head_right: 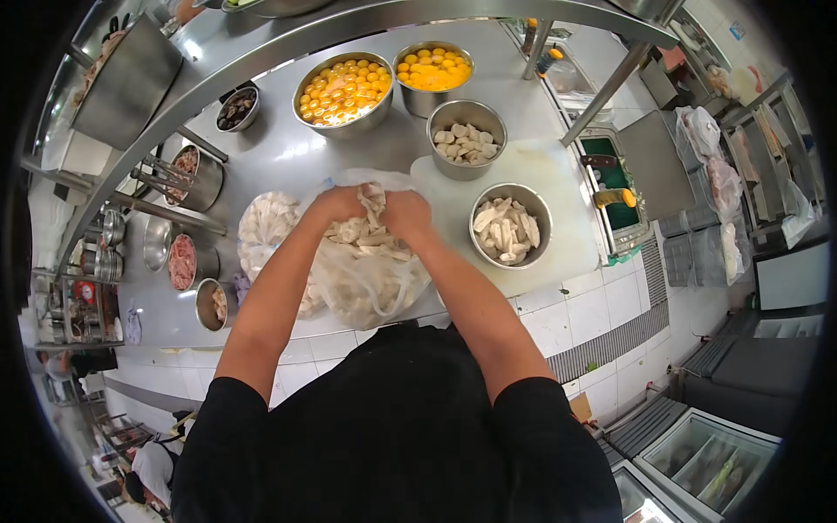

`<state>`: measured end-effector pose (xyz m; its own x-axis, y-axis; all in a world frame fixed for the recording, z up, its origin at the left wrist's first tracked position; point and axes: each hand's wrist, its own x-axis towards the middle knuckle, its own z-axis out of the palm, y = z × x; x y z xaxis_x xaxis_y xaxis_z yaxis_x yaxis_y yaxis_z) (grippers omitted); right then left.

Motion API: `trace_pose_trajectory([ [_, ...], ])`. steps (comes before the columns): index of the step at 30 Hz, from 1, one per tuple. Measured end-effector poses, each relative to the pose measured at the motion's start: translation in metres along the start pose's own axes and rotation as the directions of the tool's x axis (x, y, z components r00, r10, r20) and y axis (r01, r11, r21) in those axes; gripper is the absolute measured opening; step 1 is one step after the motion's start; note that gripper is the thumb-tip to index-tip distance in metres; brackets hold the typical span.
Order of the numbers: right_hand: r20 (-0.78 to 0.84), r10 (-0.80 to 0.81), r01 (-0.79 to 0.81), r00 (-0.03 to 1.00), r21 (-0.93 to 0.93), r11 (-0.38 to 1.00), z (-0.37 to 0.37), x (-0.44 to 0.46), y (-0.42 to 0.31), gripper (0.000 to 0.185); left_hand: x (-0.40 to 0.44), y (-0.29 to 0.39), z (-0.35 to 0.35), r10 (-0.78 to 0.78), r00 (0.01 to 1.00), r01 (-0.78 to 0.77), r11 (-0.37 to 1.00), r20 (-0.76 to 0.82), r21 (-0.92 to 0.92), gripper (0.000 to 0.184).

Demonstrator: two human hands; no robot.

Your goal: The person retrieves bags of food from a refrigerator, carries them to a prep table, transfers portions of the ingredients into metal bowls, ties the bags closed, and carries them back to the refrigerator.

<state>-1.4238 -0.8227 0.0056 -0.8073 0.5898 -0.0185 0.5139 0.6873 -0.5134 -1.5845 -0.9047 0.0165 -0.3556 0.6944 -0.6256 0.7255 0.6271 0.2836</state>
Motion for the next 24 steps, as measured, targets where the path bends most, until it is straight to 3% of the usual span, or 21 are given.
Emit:
trace_pose_trajectory([
  [1,0.264,0.041,-0.033,0.964,-0.035,0.999,-0.010,0.008,-0.003,0.054,-0.002,-0.003,0.002,-0.007,1.000,0.007,1.000,0.003,0.000,0.083],
  [3,0.292,0.009,0.003,0.956,-0.043,0.999,-0.003,0.023,0.002,0.061,-0.003,-0.009,0.009,0.173,0.958,-0.190,0.980,-0.228,-0.056,0.079],
  [4,0.314,-0.021,0.040,0.949,-0.055,0.998,0.001,0.029,0.005,0.069,0.008,-0.015,0.017,0.171,0.959,-0.188,0.981,-0.224,-0.057,0.079],
  [6,0.328,-0.064,0.080,0.943,-0.037,0.996,0.002,0.037,0.006,0.076,0.035,-0.029,0.034,0.247,0.932,-0.314,0.917,-0.267,-0.246,0.072],
  [7,0.340,-0.107,0.121,0.934,-0.019,0.992,0.005,0.039,0.006,0.083,0.040,-0.034,0.029,0.244,0.934,-0.309,0.918,-0.261,-0.249,0.072],
  [9,0.401,-0.076,0.103,0.913,-0.045,0.994,-0.004,0.038,-0.006,0.082,0.010,-0.018,-0.012,0.268,0.963,-0.244,0.898,0.015,-0.366,0.072],
  [10,0.448,-0.046,0.091,0.893,-0.079,0.993,-0.007,0.041,-0.012,0.082,0.004,-0.013,-0.018,0.263,0.965,-0.239,0.899,0.016,-0.366,0.072],
  [11,0.450,-0.051,0.096,0.892,-0.078,0.992,-0.004,0.043,-0.010,0.082,0.001,-0.010,-0.021,0.107,0.992,-0.072,0.910,0.062,-0.408,0.071],
  [12,0.441,-0.016,0.029,0.897,-0.023,0.999,0.001,0.041,-0.009,0.086,-0.001,-0.008,-0.021,-0.049,0.992,0.096,0.892,0.118,-0.441,0.069],
  [13,0.434,0.021,-0.039,0.901,0.033,0.999,0.006,0.041,-0.007,0.091,0.004,-0.010,-0.017,-0.051,0.992,0.099,0.891,0.119,-0.443,0.069],
  [14,0.438,0.019,-0.037,0.899,0.033,0.999,0.010,0.042,-0.006,0.091,0.009,-0.011,-0.010,0.051,0.999,-0.054,0.904,-0.017,-0.424,0.063],
  [15,0.339,0.013,-0.034,0.941,0.056,0.998,0.016,0.039,-0.005,0.090,0.011,-0.012,-0.001,0.157,0.977,-0.200,0.901,-0.141,-0.385,0.058],
  [16,0.231,0.011,-0.030,0.973,0.079,0.996,0.020,0.036,-0.003,0.089,0.015,-0.012,0.005,0.159,0.978,-0.199,0.901,-0.135,-0.385,0.058],
  [17,0.227,0.012,-0.031,0.974,0.078,0.996,0.026,0.034,0.000,0.089,0.007,-0.003,-0.003,0.086,0.987,-0.134,0.905,-0.135,-0.403,0.055],
  [19,-0.086,-0.047,0.061,0.995,0.169,0.984,0.043,0.028,0.005,0.069,0.005,0.000,-0.010,0.012,0.990,-0.069,0.906,-0.139,-0.418,0.052],
  [20,-0.084,-0.047,0.061,0.995,0.171,0.983,0.046,0.030,0.008,0.069,0.008,-0.005,-0.007,-0.015,0.997,-0.029,0.827,-0.073,-0.562,0.053],
  [21,-0.062,-0.013,0.033,0.998,0.330,0.944,0.049,0.033,0.012,0.061,0.011,-0.010,-0.005,-0.034,0.999,0.022,0.726,-0.004,-0.687,0.053],
  [22,-0.036,0.016,0.003,0.999,0.479,0.878,0.052,0.038,0.014,0.052,0.015,-0.014,-0.004,-0.038,0.999,0.024,0.727,-0.006,-0.687,0.053],
  [24,-0.020,0.073,-0.052,0.997,0.519,0.853,0.044,0.044,0.004,0.045,0.019,-0.016,-0.004,-0.060,0.994,-0.033,0.648,-0.094,-0.761,0.052],
])
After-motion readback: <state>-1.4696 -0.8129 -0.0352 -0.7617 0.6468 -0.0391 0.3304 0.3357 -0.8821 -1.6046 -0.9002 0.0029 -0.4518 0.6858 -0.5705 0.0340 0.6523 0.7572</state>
